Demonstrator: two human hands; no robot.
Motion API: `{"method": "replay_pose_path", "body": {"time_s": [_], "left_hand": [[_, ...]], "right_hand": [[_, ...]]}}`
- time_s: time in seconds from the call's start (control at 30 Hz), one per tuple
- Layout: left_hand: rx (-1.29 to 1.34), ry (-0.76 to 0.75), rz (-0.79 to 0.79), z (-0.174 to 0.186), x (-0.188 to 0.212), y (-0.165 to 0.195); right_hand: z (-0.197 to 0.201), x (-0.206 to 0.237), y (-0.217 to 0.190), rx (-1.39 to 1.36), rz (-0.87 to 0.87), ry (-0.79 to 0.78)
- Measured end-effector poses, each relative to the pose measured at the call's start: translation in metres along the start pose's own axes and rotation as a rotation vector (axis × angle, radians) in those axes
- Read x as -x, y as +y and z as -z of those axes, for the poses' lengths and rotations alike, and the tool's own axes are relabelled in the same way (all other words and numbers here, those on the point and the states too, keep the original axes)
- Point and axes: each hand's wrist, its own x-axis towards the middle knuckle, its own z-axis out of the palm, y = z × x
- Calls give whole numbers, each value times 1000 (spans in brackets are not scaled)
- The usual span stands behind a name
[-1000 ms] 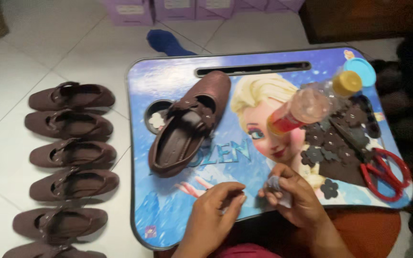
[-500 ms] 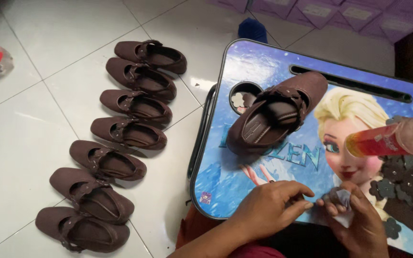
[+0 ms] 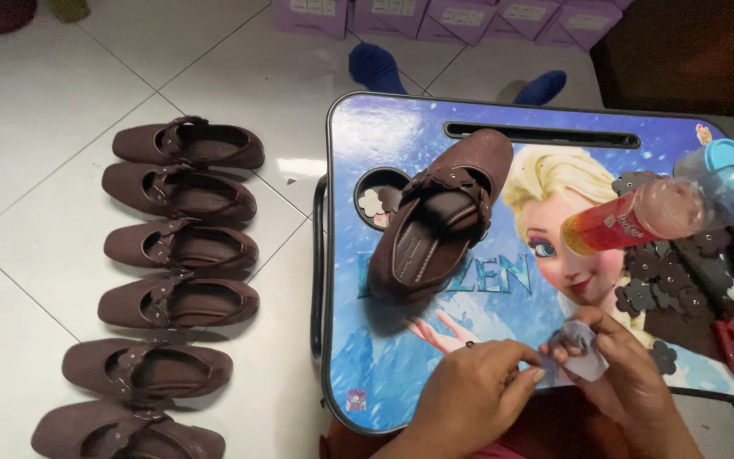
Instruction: The person wipes the surface of several brown children's shoes with a white cloth, focusing on the decorative flower strap. They handle the shoes one at a time, wiping different areas of the strap and upper, then place each shoe back in a line on the floor.
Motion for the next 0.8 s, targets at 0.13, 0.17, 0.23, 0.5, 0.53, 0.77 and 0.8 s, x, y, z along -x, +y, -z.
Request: {"method": "replay_pose_path", "body": {"time_s": [0.13, 0.17, 0.23, 0.5, 0.53, 0.77, 0.8], "left_hand": [[-69, -27, -68, 0, 6, -4], [-73, -33, -82, 0, 7, -5], [-88, -53, -105, 1, 8, -6], [-54, -41, 34, 7, 10, -17], [-64, -32, 42, 7, 10, -22], [-361, 243, 34, -18, 26, -83], [-394, 230, 10, -20, 30, -95]], "right_hand": [[4, 15, -32, 321, 36, 175], [3, 23, -46, 406, 100, 163], [-4, 27, -59, 496, 160, 245], [-80, -12, -159, 926, 555, 531], [-92, -16, -172, 979, 624, 537], [-139, -33, -207, 1216, 870, 442], [-140, -37, -209, 1273, 844, 402]]}}
